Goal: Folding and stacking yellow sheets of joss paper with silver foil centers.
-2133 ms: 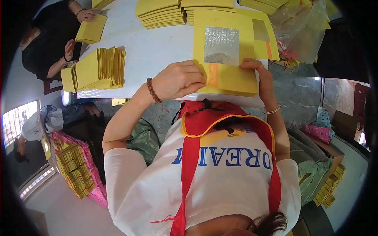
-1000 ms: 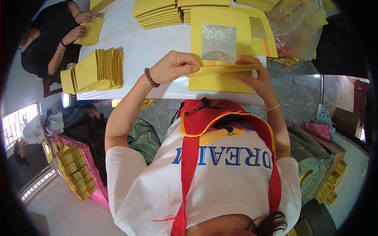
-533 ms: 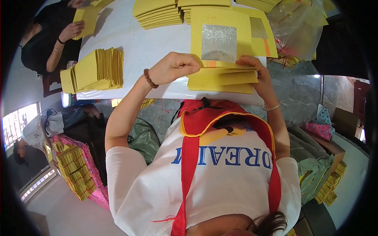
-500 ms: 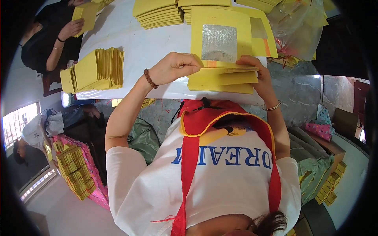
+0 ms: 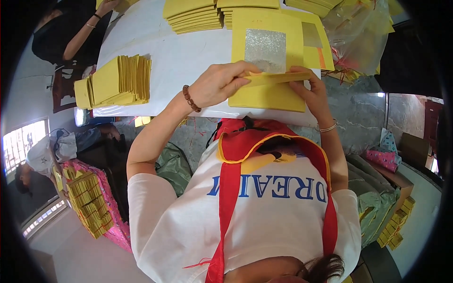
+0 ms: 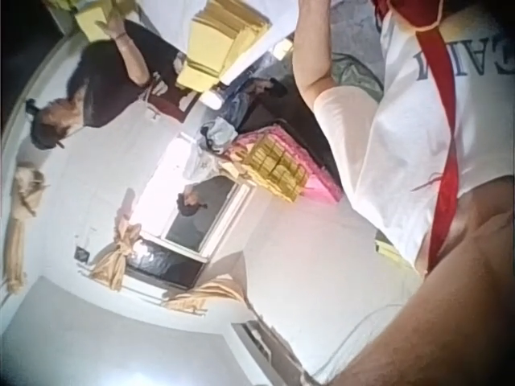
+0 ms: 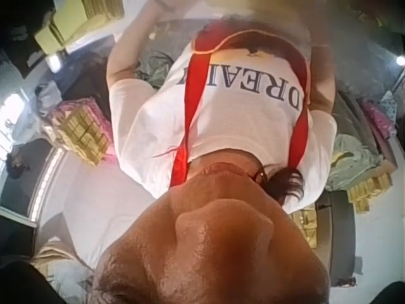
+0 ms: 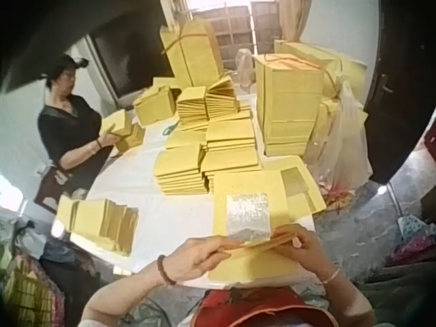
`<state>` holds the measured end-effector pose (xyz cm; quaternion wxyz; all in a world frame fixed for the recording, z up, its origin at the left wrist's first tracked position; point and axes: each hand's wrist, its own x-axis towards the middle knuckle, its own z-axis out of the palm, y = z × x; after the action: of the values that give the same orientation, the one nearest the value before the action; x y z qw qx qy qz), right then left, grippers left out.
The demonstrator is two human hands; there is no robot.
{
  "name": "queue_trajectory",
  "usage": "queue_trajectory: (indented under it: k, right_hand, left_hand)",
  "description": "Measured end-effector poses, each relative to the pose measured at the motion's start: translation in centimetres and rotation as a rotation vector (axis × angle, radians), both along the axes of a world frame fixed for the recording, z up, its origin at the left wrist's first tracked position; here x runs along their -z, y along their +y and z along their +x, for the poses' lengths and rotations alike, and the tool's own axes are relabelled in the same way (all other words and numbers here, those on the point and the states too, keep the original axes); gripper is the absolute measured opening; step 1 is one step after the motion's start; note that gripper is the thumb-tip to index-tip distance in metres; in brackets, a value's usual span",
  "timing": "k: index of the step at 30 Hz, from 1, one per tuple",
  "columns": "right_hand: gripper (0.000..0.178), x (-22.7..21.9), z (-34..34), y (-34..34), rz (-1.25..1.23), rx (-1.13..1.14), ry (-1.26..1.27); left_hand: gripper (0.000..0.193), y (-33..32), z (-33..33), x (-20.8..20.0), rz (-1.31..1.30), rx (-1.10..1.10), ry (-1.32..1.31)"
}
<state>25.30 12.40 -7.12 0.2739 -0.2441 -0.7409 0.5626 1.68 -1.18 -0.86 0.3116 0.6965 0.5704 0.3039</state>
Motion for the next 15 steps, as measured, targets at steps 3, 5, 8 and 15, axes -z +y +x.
queue_trajectory:
  k: [3, 5, 8, 15]
  right_hand:
    - [0.03, -0.04, 0.04, -0.27, -0.06, 0.03, 0.0]
    - [0.03, -0.18, 0.05, -0.28, -0.075, 0.023, -0.001]
    - [0.029, 0.0, 0.19, 0.23, 0.063, -0.046, 0.012]
    - [0.026, 0.46, 0.62, 0.31, -0.231, -0.011, 0.025]
  left_hand:
    - [0.025, 0.14, -0.17, 0.46, 0.047, -0.024, -0.053]
    - [0.027, 0.21, -0.76, 0.68, 0.211, 0.194, 0.11]
    - [0.035, -0.05, -0.1, 0.69, 0.331, 0.264, 0.217]
    - [0.063, -0.11, -0.46, 0.55, 0.229, 0.305, 0.301]
